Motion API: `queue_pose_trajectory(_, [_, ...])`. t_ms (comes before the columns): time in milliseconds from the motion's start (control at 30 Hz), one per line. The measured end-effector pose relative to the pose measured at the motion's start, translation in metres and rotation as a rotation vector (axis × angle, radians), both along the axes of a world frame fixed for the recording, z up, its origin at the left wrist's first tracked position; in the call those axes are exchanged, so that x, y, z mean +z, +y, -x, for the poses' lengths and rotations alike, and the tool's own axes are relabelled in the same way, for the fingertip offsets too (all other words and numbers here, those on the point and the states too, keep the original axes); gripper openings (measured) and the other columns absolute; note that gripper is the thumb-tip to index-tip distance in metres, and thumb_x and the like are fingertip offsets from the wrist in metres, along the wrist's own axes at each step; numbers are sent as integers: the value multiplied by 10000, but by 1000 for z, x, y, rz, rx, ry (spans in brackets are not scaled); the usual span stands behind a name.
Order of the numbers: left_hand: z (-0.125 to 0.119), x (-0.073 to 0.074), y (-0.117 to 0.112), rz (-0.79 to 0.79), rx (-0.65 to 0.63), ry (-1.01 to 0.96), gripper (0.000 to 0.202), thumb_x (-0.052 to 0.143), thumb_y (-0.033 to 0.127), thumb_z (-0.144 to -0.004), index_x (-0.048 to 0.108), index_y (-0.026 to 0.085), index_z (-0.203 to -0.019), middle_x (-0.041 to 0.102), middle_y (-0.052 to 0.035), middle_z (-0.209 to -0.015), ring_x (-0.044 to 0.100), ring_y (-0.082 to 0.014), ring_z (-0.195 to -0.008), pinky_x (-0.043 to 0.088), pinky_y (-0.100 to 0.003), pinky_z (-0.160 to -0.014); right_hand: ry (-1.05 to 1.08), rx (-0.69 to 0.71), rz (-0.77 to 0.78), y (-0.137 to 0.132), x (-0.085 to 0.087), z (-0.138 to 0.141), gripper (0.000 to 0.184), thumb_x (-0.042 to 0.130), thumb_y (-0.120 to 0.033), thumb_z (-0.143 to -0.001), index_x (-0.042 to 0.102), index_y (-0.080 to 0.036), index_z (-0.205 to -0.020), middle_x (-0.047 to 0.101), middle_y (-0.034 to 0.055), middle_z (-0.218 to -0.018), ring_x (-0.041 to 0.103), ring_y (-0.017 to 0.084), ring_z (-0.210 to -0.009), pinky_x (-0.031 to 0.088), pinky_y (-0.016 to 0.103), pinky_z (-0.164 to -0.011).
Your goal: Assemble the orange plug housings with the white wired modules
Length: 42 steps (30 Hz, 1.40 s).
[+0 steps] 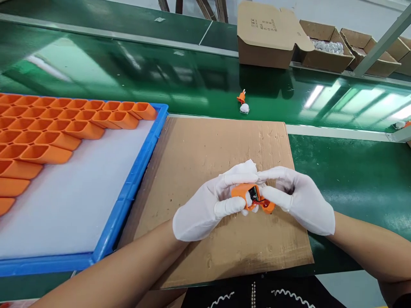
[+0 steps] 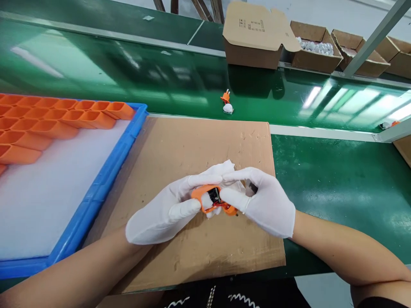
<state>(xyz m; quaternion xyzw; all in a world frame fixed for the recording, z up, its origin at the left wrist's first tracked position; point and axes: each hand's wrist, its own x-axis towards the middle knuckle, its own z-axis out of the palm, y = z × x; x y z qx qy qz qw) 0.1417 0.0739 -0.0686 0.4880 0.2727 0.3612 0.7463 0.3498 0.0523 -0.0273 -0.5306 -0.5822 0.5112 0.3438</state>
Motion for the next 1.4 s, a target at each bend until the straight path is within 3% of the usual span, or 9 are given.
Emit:
queue_pose_trajectory(233, [-1,0,-5,89,-66,-21,346,877,377,-759,811,240,-1070,714,-30,-736,615,-153,-674,515,-292,-650,168,-21,237,0,-5,4,299,888,-382,-592,693,-183,-699,552,-49,-601,402,78,-516,390,254,-468])
queue_pose_trajectory(400, [-6,3,-9,-9,14,65,270,884,293,-743,816,207,-990,762,-72,-920,672,-201,-838,571,-385,-841,149,-96,202,-2,-19,8,359,907,-443,-574,665,-190,-656,603,-27,-657,442,92,-551,414,278,-521])
queue_pose_trajectory(500, [-9,0,-15,-162,174,182,387,881,292,-741,780,235,-1111,728,-102,-1164,644,-274,-1144,537,-455,-1011,205,-83,267,2,-21,8,378,899,-476,-607,719,-194,-784,692,4,-794,573,129,-679,501,300,-660])
queue_pose_trajectory(600, [-10,0,-19,-406,325,278,446,862,330,-767,739,301,-1194,641,-96,-1297,575,-296,-1284,515,-466,-1052,214,-37,415,5,-20,6,419,877,-506,-653,726,-192,-884,658,-27,-692,475,83,-528,409,245,-503])
queue_pose_trajectory(733, [-11,10,-21,-763,329,559,382,799,481,-810,774,272,-1128,675,-70,-955,633,-232,-897,547,-379,-825,278,46,658,2,-21,6,535,935,-547,-541,577,-193,-722,527,-72,-504,343,43,-390,212,206,-380])
queue_pose_trajectory(900, [-16,19,-25,-944,332,782,470,715,657,-805,809,212,-923,607,-42,-737,525,-167,-649,424,-293,-581,442,141,862,-8,-34,7,547,967,-415,-523,565,-213,-835,608,-63,-620,439,53,-429,303,187,-405])
queue_pose_trajectory(1067, [-18,18,-32,-993,357,868,509,715,678,-793,804,227,-1011,615,-26,-751,545,-154,-605,389,-265,-508,509,185,935,-11,-52,4,530,959,-423,-557,588,-188,-856,629,-36,-628,451,49,-434,310,176,-411])
queue_pose_trajectory(1233, [-15,20,-28,-1034,418,725,284,736,491,-871,762,218,-947,656,-24,-822,653,-183,-757,536,-297,-639,402,100,684,-4,-36,3,532,936,-563,-549,631,-186,-768,594,-32,-585,441,67,-442,316,208,-405])
queue_pose_trajectory(1400, [-12,14,-19,-1081,461,619,240,602,127,-933,667,217,-1145,724,-71,-1104,690,-202,-990,583,-367,-897,-75,-124,-226,-9,-8,8,111,772,-268,-794,741,-220,-699,623,-17,-650,489,92,-547,422,262,-520])
